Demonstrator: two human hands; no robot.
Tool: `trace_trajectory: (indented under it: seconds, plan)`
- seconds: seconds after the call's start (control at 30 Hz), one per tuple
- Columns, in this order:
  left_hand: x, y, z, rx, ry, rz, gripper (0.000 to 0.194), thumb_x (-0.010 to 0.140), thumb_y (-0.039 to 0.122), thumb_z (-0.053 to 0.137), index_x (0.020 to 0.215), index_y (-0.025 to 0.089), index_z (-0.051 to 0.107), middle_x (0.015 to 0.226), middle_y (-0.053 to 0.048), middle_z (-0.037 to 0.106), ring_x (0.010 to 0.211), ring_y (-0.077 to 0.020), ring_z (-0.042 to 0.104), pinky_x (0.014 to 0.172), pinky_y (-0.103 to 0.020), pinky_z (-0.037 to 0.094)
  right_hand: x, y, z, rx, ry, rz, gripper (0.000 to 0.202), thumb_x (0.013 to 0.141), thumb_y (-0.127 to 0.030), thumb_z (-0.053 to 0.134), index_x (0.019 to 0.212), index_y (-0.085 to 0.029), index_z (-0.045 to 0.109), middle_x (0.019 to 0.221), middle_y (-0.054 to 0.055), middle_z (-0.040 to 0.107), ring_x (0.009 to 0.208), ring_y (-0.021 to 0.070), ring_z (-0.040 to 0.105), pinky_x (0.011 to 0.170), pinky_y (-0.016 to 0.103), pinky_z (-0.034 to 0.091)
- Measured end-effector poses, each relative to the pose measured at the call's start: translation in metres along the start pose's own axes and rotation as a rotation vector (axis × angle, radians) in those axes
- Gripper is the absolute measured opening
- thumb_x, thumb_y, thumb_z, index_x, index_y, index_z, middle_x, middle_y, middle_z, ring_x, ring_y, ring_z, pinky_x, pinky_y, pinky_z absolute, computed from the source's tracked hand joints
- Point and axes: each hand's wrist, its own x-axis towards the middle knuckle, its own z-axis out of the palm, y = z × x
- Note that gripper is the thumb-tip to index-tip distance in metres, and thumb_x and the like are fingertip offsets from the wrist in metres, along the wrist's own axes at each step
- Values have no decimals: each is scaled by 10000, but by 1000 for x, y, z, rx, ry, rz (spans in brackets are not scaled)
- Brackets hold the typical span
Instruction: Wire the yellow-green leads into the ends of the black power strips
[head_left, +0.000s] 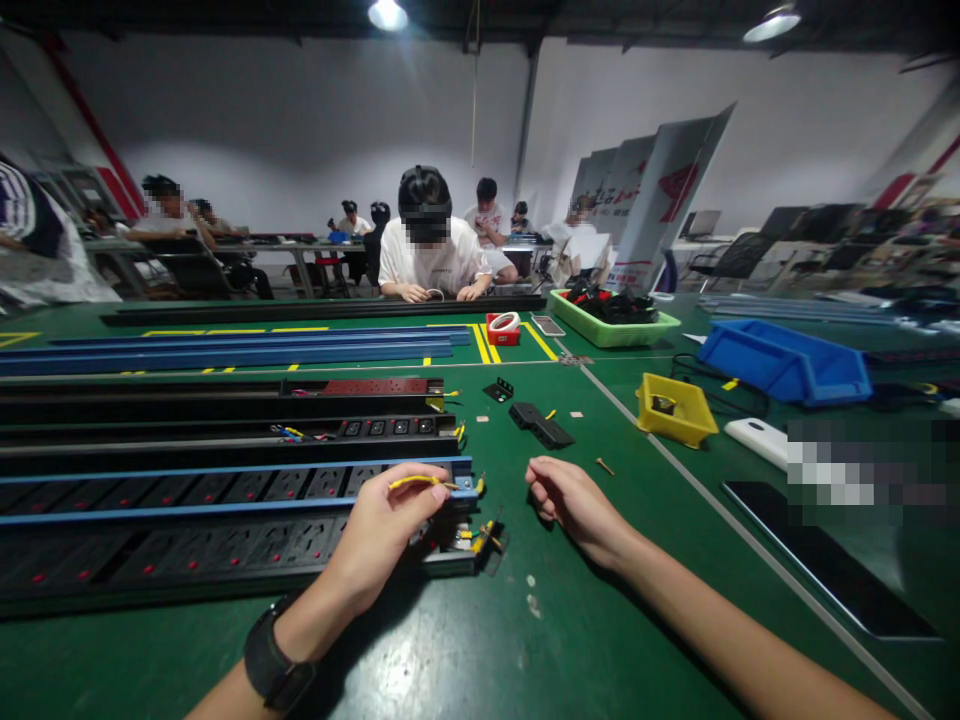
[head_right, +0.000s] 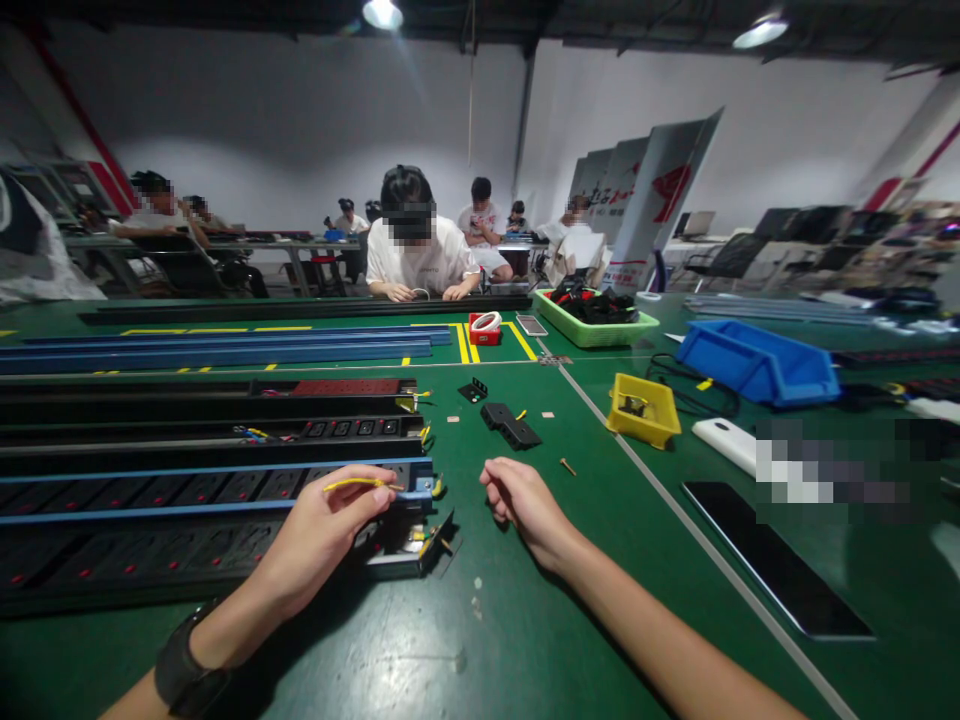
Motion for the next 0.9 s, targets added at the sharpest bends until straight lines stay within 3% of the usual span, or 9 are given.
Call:
trace_trajectory:
  seconds: [0.27,0.5,0.7,0.8,0.9]
  plan:
    - [0,1,1,-33,38,-7,391,703,438,902,953,168,772,1034,-93,761,966,-208,683,901,-314,513,1,1,0,-15,-15,-13,365,766,-533,736,749,-189,613,564,-64,507,471,78,403,465,220,311]
    - [2,11,3,6,-47,-69,446,724,481,876,1008,158,761,1005,-105,766,874,-202,689,791,-304,531,0,3,2,-89,-23,-63,335,816,-509,702,741,-193,619,568,-53,519,480,90,419,465,222,321]
    - [39,9,3,419,-132,161,296,814,438,756,914,159,755,921,-96,769,845,-226,703,813,-340,539,0,3,3,-113,-37,-80,358,800,-540,697,742,-196,619,556,-57,513,470,93,421,446,220,318]
    - [64,2,7,514,-176,204,317,827,397,717,1049,172,729,879,-67,761,769,-207,679,730,-318,515,1,3,2,-114,-40,-76,384,789,-567,695,741,-196,609,546,-62,503,461,91,413,434,216,303]
    - [81,-1,10,527,-235,181,315,811,415,720,990,157,740,859,-69,748,740,-198,649,677,-298,475,0,3,2,-113,-42,-63,408,793,-592,701,758,-199,599,551,-69,499,447,84,395,432,215,289]
